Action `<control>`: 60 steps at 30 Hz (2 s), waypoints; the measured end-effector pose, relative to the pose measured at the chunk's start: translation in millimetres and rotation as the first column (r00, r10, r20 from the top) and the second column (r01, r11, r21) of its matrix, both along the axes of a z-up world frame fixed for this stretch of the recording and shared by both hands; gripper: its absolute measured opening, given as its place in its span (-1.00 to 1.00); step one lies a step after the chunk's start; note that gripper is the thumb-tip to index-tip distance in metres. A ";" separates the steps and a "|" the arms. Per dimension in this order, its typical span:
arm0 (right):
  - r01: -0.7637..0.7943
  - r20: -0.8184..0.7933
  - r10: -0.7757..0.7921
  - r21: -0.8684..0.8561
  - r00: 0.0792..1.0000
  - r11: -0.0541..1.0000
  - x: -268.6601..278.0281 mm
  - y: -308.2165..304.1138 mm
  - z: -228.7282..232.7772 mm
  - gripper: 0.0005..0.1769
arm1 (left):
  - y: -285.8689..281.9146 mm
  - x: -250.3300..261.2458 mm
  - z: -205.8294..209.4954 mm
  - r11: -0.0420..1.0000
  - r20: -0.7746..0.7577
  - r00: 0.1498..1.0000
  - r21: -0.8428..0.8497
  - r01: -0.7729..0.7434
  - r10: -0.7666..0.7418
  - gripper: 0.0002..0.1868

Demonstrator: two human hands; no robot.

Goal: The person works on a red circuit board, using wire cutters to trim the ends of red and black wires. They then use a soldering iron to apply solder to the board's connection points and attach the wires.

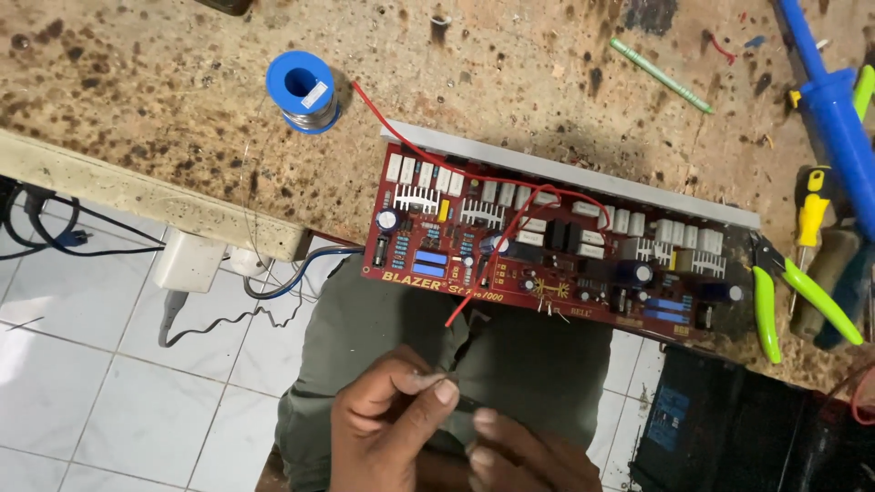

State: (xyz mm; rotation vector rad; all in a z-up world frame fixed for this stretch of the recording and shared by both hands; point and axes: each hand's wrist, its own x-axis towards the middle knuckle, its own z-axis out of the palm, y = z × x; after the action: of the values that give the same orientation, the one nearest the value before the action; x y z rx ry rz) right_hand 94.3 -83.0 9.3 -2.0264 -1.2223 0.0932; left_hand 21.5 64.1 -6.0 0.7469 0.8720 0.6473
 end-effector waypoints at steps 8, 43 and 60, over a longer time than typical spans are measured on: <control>0.345 0.052 -0.355 0.145 0.933 0.927 -3.9 38.4 -15.2 -0.95 | -16.1 0.8 2.3 0.994 -0.013 1.000 0.110 -0.019 0.020 -0.69; 0.083 -0.236 -0.010 0.301 0.972 0.950 8.2 22.4 -18.8 -0.73 | -12.2 -4.8 -24.0 0.731 0.166 0.961 -0.625 0.275 -0.220 -0.76; 0.575 -0.668 -0.124 0.512 0.733 0.639 17.1 50.7 -34.0 -0.76 | 17.1 17.9 32.9 0.571 -0.216 0.916 0.727 0.382 -0.338 -0.94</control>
State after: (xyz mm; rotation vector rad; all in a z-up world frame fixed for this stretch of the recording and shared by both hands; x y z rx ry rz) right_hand 111.4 -32.4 -24.6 -1.3508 -0.3148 0.0334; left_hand 39.4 81.1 26.9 1.6802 0.4260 0.6132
